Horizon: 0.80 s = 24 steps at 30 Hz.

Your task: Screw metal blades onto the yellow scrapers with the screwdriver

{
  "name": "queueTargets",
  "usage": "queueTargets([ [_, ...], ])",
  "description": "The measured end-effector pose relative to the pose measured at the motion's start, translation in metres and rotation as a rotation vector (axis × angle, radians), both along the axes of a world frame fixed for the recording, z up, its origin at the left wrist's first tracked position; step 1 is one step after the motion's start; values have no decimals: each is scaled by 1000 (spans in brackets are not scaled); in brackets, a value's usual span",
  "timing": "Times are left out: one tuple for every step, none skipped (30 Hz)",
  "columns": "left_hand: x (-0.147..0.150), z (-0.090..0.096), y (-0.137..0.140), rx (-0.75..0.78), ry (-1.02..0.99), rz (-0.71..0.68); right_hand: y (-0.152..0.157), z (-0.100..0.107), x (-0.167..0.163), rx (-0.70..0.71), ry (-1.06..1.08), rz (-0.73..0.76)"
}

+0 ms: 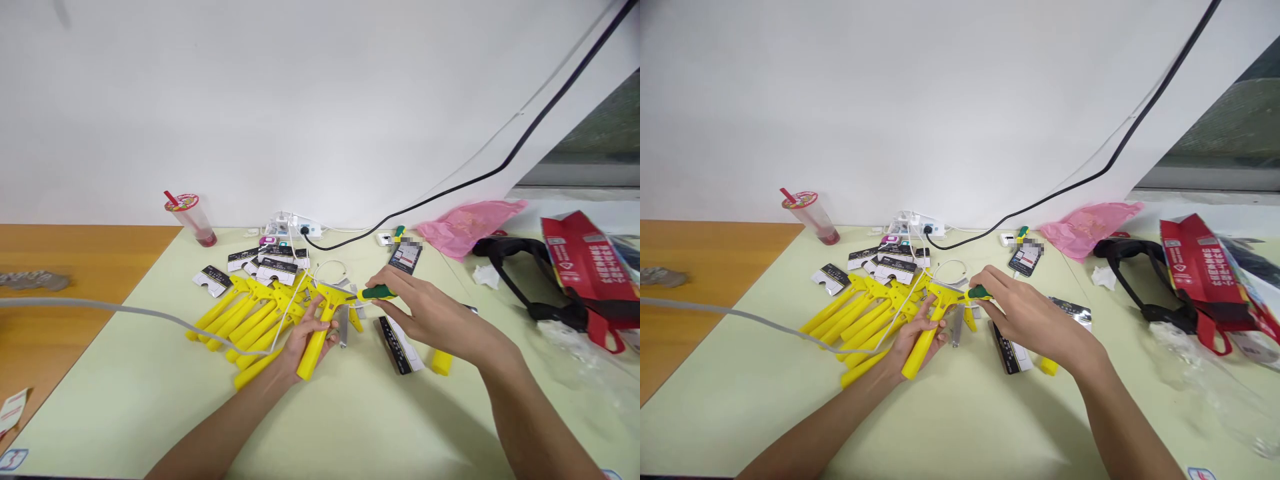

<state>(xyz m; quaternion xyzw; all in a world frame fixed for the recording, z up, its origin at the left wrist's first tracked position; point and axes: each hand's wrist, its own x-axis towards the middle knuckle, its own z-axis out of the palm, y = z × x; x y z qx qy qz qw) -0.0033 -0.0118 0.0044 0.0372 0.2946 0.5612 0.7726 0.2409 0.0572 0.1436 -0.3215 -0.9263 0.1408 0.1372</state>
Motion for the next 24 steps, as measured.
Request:
queueTargets([
  [0,0,0,1,6,-3,1,-1,-1,25,-7,-4],
  [0,-1,0,3,12,-6,1,-2,-2,57,-18,-12],
  [0,-1,0,6,16,-10,1,-2,-4,89,-30,-26],
  [0,-2,0,9,19,-14,2,-3,-5,119,-40,-47],
  [0,-2,0,10,21,-15,2,-3,-7,142,-42,-67],
  [0,-2,0,10,22,-15,2,-3,-8,154,-37,-78],
  [0,-2,0,7,24,-12,1,-2,-9,152,-24,-75],
  [0,-2,0,3,24,-9,1,-1,-10,139,-1,-57],
  [0,-2,0,0,25,-6,0,-1,-11,118,29,-28],
  [0,-2,0,-2,25,-7,0,0,-11,89,60,6],
  [0,-2,0,0,25,-9,-1,0,-12,56,90,39],
  [0,-2,0,4,24,-13,-1,-1,-13,27,119,68],
  [0,-2,0,8,24,-15,-1,-2,-14,4,144,91],
  [0,-2,0,9,23,-16,-1,-4,-14,-12,164,109],
  [0,-2,1,8,23,-14,-1,-6,-15,-18,180,121],
  [0,-2,1,4,20,-12,0,-8,-16,-11,192,126],
  [0,-2,1,2,16,-11,1,-9,-16,7,200,126],
  [0,-2,2,2,10,-12,2,-11,-17,38,203,124],
  [0,-2,2,7,3,-16,3,-12,-17,77,201,118],
  [0,-2,2,14,-3,-22,4,-13,-18,121,195,112],
  [0,-2,2,22,-6,-30,5,-13,-18,164,186,103],
  [0,-3,1,30,-8,-38,6,-13,-19,201,174,93],
  [0,-3,1,36,-7,-46,6,-13,-19,227,162,80],
  [0,-3,1,42,-5,-52,6,-13,-19,243,154,62],
])
